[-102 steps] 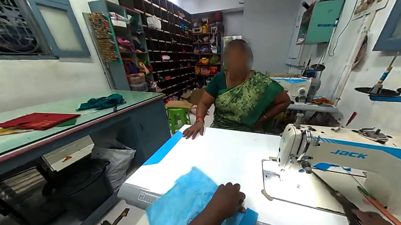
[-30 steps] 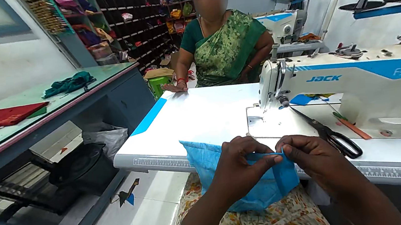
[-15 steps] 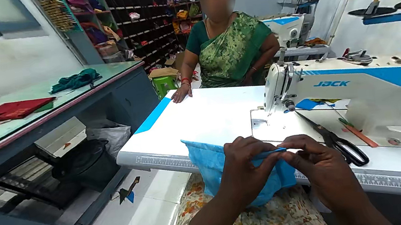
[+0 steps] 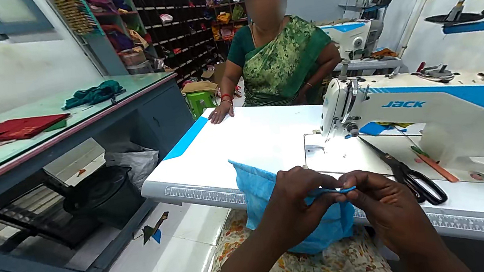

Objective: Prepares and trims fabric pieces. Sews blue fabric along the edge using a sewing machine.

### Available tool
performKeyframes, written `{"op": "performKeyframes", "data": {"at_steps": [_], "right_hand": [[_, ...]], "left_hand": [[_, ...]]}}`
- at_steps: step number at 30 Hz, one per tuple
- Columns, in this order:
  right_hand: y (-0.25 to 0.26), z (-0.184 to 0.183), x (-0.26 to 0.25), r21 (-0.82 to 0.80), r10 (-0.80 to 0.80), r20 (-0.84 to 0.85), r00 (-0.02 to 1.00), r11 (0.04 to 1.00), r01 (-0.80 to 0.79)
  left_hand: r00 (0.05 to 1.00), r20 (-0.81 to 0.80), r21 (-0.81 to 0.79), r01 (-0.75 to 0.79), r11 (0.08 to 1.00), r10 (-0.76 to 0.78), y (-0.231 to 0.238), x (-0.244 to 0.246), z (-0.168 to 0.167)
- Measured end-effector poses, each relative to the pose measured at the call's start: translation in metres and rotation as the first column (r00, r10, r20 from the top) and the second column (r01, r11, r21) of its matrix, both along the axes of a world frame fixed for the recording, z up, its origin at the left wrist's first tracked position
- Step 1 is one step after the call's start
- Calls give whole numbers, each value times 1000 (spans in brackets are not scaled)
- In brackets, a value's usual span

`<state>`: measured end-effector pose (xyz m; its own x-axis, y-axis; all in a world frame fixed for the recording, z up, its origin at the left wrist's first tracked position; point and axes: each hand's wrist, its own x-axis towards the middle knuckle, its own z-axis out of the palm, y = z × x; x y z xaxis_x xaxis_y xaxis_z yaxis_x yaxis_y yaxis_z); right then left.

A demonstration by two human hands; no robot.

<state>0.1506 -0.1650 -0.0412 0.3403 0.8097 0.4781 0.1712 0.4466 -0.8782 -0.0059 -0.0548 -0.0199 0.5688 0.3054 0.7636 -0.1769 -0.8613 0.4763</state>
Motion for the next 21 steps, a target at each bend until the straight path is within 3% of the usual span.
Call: {"op": "performKeyframes", "data": {"at_steps": [3, 6, 9, 16, 21], "right_hand": [[-4, -1, 5, -9, 230, -41, 972, 973, -231], [-7, -3, 5, -54, 469, -155, 870, 875, -481], [-7, -6, -2, -48, 570, -285, 770, 794, -606], [-6, -4, -6, -173, 480, -428, 766, 788, -591], [-7, -2, -6, -275, 395, -428, 813, 800, -534]], "left_hand": [[992, 85, 101, 86, 991, -95, 12, -2, -3], [968, 171, 215, 145, 966, -184, 20, 0, -8], [945, 165, 204, 246, 948, -281, 19, 3, -11], [901, 14, -15, 433, 901, -433, 21, 1, -13], [899, -44, -99, 430, 897, -436, 19, 0, -10]]}}
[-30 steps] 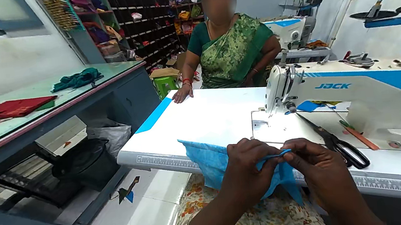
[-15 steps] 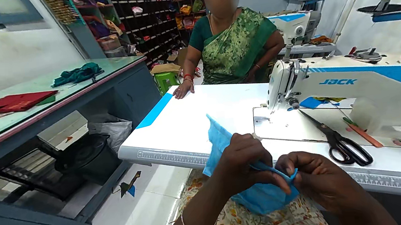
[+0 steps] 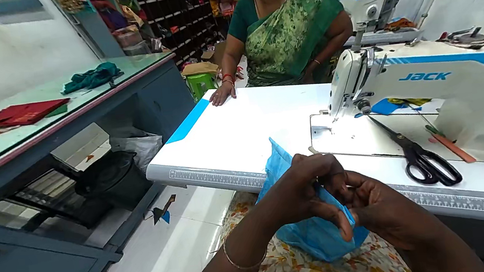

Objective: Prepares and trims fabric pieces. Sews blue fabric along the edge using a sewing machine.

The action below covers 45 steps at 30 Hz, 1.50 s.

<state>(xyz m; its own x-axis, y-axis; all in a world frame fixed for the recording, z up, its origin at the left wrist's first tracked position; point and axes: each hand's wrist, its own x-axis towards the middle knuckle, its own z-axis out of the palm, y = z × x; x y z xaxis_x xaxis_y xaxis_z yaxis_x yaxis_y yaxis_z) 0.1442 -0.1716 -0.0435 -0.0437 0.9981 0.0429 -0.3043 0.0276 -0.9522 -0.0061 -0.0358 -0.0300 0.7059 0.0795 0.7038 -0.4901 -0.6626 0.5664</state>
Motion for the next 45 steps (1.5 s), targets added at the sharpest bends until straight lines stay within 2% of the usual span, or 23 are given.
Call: {"op": "performKeyframes", "data": {"at_steps": [2, 4, 7, 11, 13, 16, 18, 21, 25, 27, 29, 32, 34, 37, 39, 45], "right_hand": [[1, -2, -2, 22, -2, -9, 1000, 1000, 2], [2, -6, -4, 118, 43, 18, 999, 992, -45], [7, -13, -6, 324, 118, 129, 985, 933, -154], [14, -20, -8, 471, 112, 203, 973, 860, -197], [15, -19, -7, 523, 30, 246, 969, 837, -159], [15, -8, -9, 612, -225, 286, 931, 791, 3], [16, 0, -11, 683, -462, 285, 840, 713, 161], [20, 9, -16, 794, -743, 220, 632, 513, 327], [25, 16, -30, 903, -915, 99, 390, 247, 351], [27, 16, -38, 918, -945, 74, 318, 189, 349], [30, 9, -46, 899, -956, 88, 281, 198, 390], [30, -8, -63, 827, -935, 210, 286, 326, 459], [29, -18, -72, 801, -920, 315, 234, 390, 454], [30, -28, -76, 796, -900, 421, 112, 426, 429], [30, -30, -79, 778, -874, 480, 71, 462, 427], [29, -36, -82, 755, -799, 594, 89, 592, 281]], "left_hand": [[998, 6, 23, -70, 997, 70, 1, 0, -2], [987, 2, 34, -163, 986, 163, 2, -1, -3], [966, -9, 45, -259, 965, 260, 2, -4, -2], [953, -29, -13, -303, 953, 302, -3, -7, -2], [956, -35, -62, -292, 954, 290, -3, -9, -4], [924, 54, -82, -373, 924, 378, -4, -10, -3], [924, 115, -136, -348, 928, 364, -7, -10, 2], [962, 150, -186, -201, 962, 230, -19, -7, 8], [951, 203, -359, -149, 921, 233, -34, -7, 13], [945, 207, -481, -129, 867, 255, -39, -6, 16], [908, 223, -549, -184, 815, 356, -42, -2, 16], [812, 214, -608, -324, 724, 544, -37, 9, 16], [761, 150, -653, -404, 641, 632, -29, 14, 15], [731, 95, -686, -444, 577, 676, -17, 19, 11], [724, 72, -699, -454, 553, 686, -12, 20, 9], [730, -78, -760, -484, 433, 679, -10, 19, 6]]}}
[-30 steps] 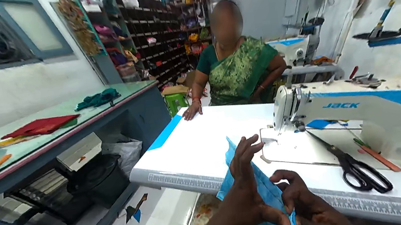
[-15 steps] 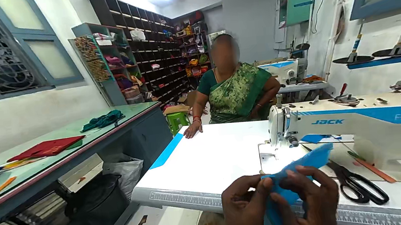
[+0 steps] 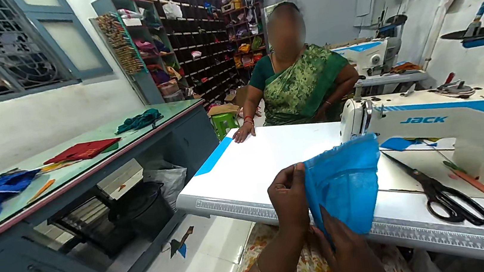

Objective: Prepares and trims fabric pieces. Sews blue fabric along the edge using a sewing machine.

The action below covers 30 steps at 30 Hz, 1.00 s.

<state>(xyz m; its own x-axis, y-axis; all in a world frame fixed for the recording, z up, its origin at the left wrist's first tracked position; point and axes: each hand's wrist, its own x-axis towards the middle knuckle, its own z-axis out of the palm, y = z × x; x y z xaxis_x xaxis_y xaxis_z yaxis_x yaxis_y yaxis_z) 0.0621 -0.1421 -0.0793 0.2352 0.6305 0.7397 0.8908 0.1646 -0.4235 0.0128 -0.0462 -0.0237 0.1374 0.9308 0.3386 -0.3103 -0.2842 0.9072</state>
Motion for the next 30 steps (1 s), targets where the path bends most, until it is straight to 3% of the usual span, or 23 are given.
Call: {"op": "performKeyframes", "data": {"at_steps": [3, 5, 6, 8, 10, 12, 13, 14, 15, 16, 18, 21, 24, 26, 30], "right_hand": [[-1, 1, 3, -89, 43, -15, 999, 995, -45], [-3, 7, 5, -235, 51, -73, 996, 970, -67], [-5, 14, 6, -380, 46, -97, 994, 922, -80], [-5, 30, 9, -704, 26, -136, 990, 701, -114], [-6, 34, 10, -798, 37, -114, 993, 591, -113], [-16, 39, 15, -772, 83, -125, 989, 618, -150], [-23, 39, 16, -682, 99, -99, 990, 718, -140], [-28, 35, 17, -471, 89, -15, 996, 878, -85], [-29, 34, 19, -204, 26, 69, 997, 979, -11], [-29, 38, 22, 6, -54, 117, 992, 999, 54], [-23, 47, 35, 204, -169, 147, 975, 969, 137], [-10, 37, 50, 79, -65, -66, 996, 994, 70], [8, 20, 60, 5, 205, -522, 828, 972, -237], [17, 8, 69, -65, 131, -595, 793, 976, -210], [36, -12, 105, -365, -119, -541, 832, 925, -105]], "left_hand": [[999, 15, -93, 49, 994, -48, 1, 0, -2], [993, 65, -170, 108, 980, -98, 2, 0, -2], [989, 98, -203, 131, 970, -113, 3, 2, -1], [984, 128, -233, 152, 961, -124, 3, 5, 0], [992, 36, -188, 126, 974, -122, 4, 5, -3], [991, -121, -10, 58, 998, -59, 5, 1, -5], [983, -181, 125, 20, 992, 3, 7, -2, -5], [970, -232, 279, 0, 960, 67, 12, -6, -5], [957, -269, 427, 14, 904, 112, 18, -10, -2], [943, -305, 548, 57, 834, 136, 24, -16, 2], [905, -393, 722, 195, 664, 162, 34, -26, 19], [808, -548, 773, 392, 499, 214, 41, -25, 44], [674, -705, 684, 565, 461, 221, 55, -6, 56], [594, -785, 597, 652, 468, 174, 71, 15, 45], [530, -844, 499, 723, 479, 79, 106, 69, -16]]}}
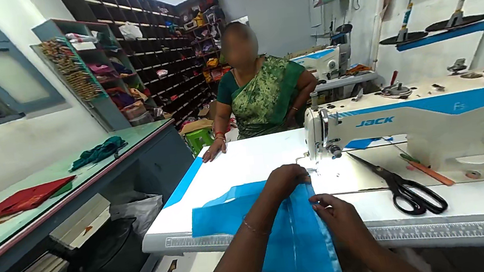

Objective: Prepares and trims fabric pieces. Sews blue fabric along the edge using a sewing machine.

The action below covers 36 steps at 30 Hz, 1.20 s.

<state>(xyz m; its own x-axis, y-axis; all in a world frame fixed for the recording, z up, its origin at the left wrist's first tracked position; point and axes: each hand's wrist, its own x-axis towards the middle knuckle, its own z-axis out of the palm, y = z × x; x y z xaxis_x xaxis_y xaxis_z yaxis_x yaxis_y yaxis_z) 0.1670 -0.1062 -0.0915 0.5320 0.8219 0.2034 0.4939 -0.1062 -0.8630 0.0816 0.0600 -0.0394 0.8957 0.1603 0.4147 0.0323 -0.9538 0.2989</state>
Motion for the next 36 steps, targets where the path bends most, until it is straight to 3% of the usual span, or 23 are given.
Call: {"op": "performKeyframes", "data": {"at_steps": [5, 11, 13, 18, 22, 29, 36], "right_hand": [[15, -18, 32, -180, -59, 37, 998, 981, 65], [25, -17, 39, -274, -104, 71, 992, 954, 120], [26, -16, 38, -291, -111, 76, 991, 948, 129], [24, -21, 37, -231, -106, 121, 987, 964, 132], [24, -22, 36, -228, -111, 125, 986, 964, 137], [24, -23, 38, -251, -111, 128, 986, 958, 141], [23, -26, 40, -196, -137, 123, 983, 967, 160]], "left_hand": [[962, -267, -118, -90, 989, 56, 11, 55, -36], [998, -36, -170, -64, 983, 59, 22, 73, -56], [1000, -5, -98, -6, 995, 6, 20, 69, -61], [948, -300, -66, -131, 989, 106, -6, 59, -59], [930, -359, -136, -139, 981, 82, -5, 47, -66], [924, -373, -136, -142, 980, 83, 1, 53, -67], [964, -263, -227, -112, 967, 50, 8, 60, -69]]}}
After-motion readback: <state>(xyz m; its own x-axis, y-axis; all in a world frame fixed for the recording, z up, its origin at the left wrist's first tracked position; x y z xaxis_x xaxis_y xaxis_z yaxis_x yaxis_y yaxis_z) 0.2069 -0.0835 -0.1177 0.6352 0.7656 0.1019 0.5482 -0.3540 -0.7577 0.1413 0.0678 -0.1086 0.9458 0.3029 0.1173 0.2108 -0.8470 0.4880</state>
